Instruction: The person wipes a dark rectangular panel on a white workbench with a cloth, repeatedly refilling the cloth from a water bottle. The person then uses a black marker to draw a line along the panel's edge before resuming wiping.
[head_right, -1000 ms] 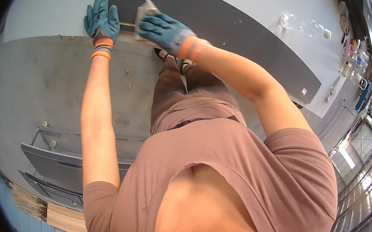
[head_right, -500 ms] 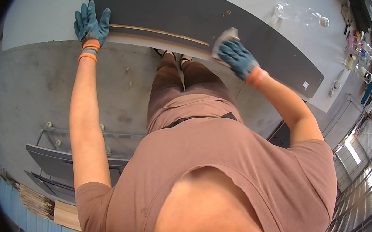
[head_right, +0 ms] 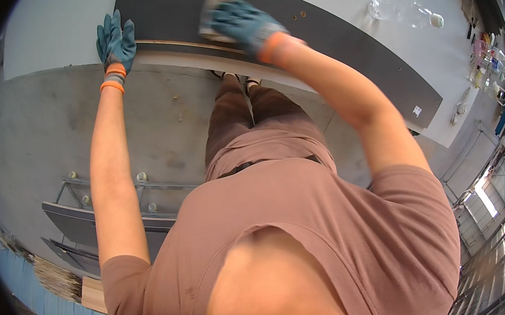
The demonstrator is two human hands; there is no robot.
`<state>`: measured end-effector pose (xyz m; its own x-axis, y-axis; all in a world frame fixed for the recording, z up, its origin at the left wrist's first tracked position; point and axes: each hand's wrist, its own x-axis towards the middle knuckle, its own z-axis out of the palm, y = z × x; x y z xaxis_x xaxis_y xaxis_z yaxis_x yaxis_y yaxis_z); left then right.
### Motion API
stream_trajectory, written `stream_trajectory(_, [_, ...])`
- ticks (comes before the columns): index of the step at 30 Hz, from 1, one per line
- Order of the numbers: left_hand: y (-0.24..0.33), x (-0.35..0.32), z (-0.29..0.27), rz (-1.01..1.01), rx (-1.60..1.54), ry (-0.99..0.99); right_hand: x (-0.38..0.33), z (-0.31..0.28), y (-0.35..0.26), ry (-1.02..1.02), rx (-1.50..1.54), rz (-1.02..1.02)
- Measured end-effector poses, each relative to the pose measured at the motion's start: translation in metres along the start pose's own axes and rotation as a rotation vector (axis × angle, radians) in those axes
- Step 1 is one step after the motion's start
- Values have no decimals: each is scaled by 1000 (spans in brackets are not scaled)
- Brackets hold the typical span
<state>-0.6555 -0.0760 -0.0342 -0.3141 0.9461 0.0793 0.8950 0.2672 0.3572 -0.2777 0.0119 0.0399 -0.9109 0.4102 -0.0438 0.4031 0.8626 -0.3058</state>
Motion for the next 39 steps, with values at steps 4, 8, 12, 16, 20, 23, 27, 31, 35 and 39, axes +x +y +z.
stream_trajectory(4, [5, -2, 3, -10, 33, 12, -186, -33, 60, -164, -43, 142])
stream_trajectory(8, [8, -1, 3, 8, 40, 21, -189, -35, 62, -202, -61, 156])
stream_trajectory(12, [8, -3, 2, 5, 67, 1, -49, -14, 30, -5, 44, 4])
stream_trajectory(16, [6, 1, -2, 5, 71, -34, 105, 13, -10, 151, 35, 16])
stream_trajectory(20, [-1, 6, -4, -8, 85, -98, 132, 59, -8, 294, 14, -38])
stream_trajectory(23, [-1, 4, -3, -36, 92, -125, 51, 11, 11, 132, -58, 21])
stream_trajectory(27, [3, 3, -5, -37, 125, -122, -136, -9, 67, 54, -16, 210])
stream_trajectory(31, [4, 4, -4, -6, 169, -99, -213, -17, 100, 29, -47, 242])
stream_trajectory(35, [7, 2, -7, -6, 204, -103, -129, -6, 80, 140, -12, 250])
stream_trajectory(39, [9, 7, -9, 4, 217, -131, 5, 8, 43, 279, 24, 230])
